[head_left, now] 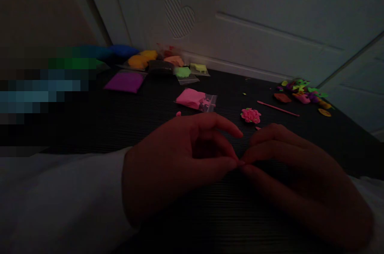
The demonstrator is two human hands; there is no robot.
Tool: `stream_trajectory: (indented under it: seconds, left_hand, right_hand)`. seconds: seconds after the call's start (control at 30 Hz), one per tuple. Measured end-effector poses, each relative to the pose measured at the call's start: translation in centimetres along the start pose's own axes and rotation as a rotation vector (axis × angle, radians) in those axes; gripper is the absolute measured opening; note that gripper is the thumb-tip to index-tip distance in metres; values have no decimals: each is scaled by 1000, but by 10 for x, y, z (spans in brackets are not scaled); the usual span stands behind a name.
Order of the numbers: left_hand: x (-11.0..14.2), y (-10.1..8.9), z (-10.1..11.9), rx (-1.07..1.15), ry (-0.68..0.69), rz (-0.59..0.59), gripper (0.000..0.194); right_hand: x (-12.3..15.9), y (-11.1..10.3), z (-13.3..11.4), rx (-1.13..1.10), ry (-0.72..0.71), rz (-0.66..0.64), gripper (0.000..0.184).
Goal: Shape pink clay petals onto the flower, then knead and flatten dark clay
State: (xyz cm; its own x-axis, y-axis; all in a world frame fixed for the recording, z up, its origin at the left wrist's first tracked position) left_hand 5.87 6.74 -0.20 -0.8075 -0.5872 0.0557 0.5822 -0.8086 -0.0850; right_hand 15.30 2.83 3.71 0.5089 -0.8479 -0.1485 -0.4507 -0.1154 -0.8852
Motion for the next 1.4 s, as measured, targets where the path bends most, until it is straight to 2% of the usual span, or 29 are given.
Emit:
stream_trajectory:
  seconds: [0.23,0.53,0.63,0.73,0.8,0.9,1.07,1.4]
  left_hand:
    - [1,-1,-1,-24,-12,5,23]
    - [1,1,-2,-84,-23,1,23]
    - [3,-6,5,-292,15,73,22]
    - [9,-10,20,-678,111,159,14]
    - [10,-3,27,-882,199,139,15]
    - [10,10,28,-1028,266,41,17]
    - [8,15,24,-1074,256,9,17]
    - [7,15,21,-1082,239,1,16]
  right_hand:
    - [2,0,4,-61,58,-15,6]
    - [-1,1,7,-66,59,-28,3]
    - [0,-3,12,-34,75,-31,3]
    - [-2,-3,20,31,103,-89,5]
    - [-5,0,24,66,120,-144,6]
    - [-10,5,28,67,110,-206,7]
    - [-14,12,31,34,86,-270,7]
    - [-17,13,36,-39,130,-242,7]
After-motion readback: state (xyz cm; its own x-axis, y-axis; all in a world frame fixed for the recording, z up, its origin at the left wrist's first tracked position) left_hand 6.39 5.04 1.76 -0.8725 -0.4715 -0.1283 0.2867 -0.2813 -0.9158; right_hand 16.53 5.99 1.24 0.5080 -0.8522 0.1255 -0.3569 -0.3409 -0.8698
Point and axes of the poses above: each hand's wrist, its own x-axis away from the middle knuckle, its own y-axis out of the palm, z = x × y, the point moved 8 cm from there along -x, towards the middle knuckle, and after that the axes turned 11 degrees about -z, right-handed, at the moved point
